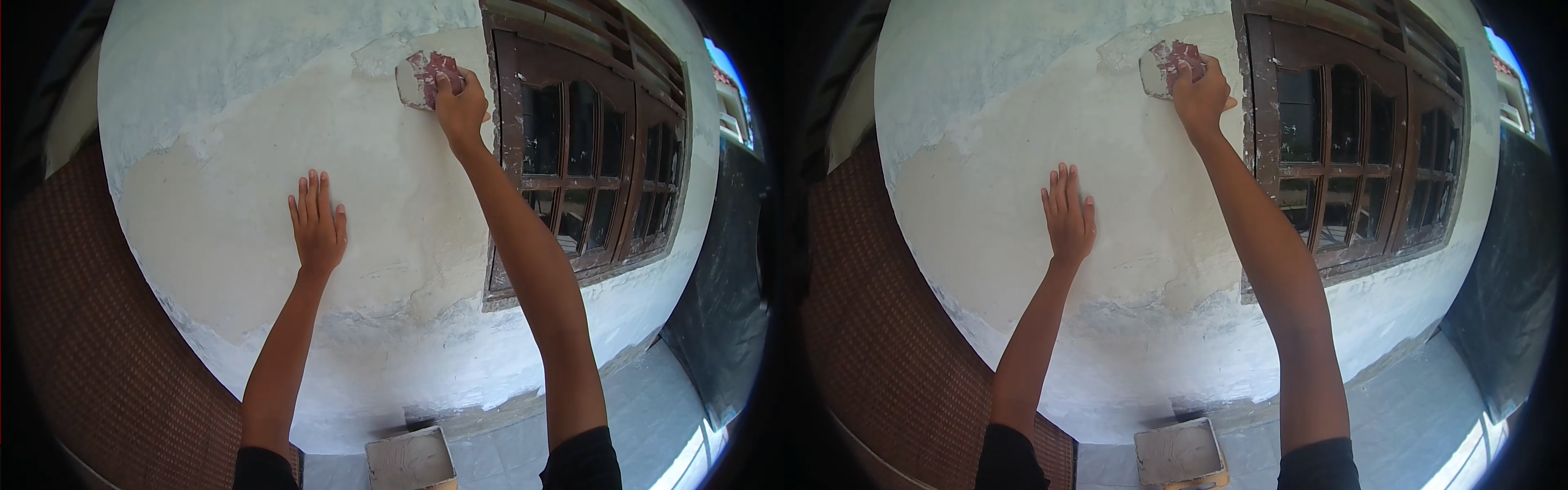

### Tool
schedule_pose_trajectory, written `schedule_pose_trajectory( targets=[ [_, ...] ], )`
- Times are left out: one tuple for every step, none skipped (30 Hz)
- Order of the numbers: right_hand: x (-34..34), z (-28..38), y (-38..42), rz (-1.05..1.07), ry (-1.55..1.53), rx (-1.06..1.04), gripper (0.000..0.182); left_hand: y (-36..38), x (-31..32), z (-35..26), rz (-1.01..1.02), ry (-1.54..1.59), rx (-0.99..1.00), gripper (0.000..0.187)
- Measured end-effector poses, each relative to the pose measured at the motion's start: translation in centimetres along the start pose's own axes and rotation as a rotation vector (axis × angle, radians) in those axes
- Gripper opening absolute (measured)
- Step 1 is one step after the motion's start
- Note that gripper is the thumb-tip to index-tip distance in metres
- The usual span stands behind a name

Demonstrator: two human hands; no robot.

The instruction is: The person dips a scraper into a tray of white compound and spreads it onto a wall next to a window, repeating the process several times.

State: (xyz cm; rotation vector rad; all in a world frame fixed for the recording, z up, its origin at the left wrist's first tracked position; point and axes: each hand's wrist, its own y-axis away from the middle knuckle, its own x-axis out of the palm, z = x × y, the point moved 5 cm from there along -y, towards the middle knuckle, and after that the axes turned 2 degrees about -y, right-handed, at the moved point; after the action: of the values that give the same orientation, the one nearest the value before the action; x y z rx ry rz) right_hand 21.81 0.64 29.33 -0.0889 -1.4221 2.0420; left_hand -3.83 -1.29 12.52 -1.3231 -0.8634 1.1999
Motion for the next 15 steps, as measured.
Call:
schedule_pose_trajectory(
  targets=[
    [-1.1,-1.0,-0.3,-0.139,-0.101,0.108,0.034,0.3,-0.2,0.0,0.034,0.014,0.002,0.058],
    [-2.4,-1.7,-0.5,-0.242,-0.013,0.14,0.033,0.4,-0.6,0.1,0.033,0.007,0.005,0.058],
    [-3.2,-3.2,-0.7,-0.268,-0.125,0.174,0.034,0.7,-0.9,0.1,0.069,0.015,0.013,0.058],
    [-3.8,-3.7,-0.6,-0.292,-0.232,0.208,0.036,1.1,-1.1,0.1,0.106,0.028,0.02,0.058],
    [-4.3,-4.1,-0.1,-0.287,-0.225,0.209,0.036,1.4,-1.3,0.2,0.111,0.033,0.014,0.058],
    [-5.0,-3.7,0.9,-0.251,-0.223,0.212,0.034,1.4,-1.6,0.3,0.118,0.041,0.023,0.057],
    [-5.7,-3.2,1.7,-0.217,-0.219,0.217,0.033,1.4,-1.7,0.2,0.128,0.05,0.033,0.057],
    [-6.1,-3.3,2.4,-0.217,-0.208,0.218,0.033,1.5,-1.9,0.2,0.133,0.059,0.032,0.057],
    [-6.2,-3.4,3.3,-0.168,-0.249,0.22,0.033,1.5,-2.2,0.0,0.146,0.059,0.016,0.057],
    [-6.3,-3.5,4.2,-0.12,-0.289,0.225,0.033,1.7,-2.4,0.0,0.161,0.058,0.001,0.056],
    [-6.7,-3.5,5.1,-0.121,-0.278,0.229,0.033,1.9,-2.5,0.0,0.169,0.066,0.001,0.056],
    [-7.1,-2.8,6.7,-0.064,-0.271,0.275,0.032,2.4,-2.5,0.0,0.19,0.09,0.003,0.056],
    [-7.3,-2.3,8.2,-0.006,-0.264,0.323,0.031,3.1,-2.7,0.1,0.214,0.114,0.004,0.055],
    [-7.7,-1.9,9.7,-0.006,-0.252,0.332,0.031,3.9,-2.9,0.1,0.226,0.123,0.002,0.055],
    [-7.7,-1.6,11.4,0.051,-0.233,0.369,0.03,5.0,-3.1,0.2,0.261,0.166,-0.004,0.055]
  ],
)
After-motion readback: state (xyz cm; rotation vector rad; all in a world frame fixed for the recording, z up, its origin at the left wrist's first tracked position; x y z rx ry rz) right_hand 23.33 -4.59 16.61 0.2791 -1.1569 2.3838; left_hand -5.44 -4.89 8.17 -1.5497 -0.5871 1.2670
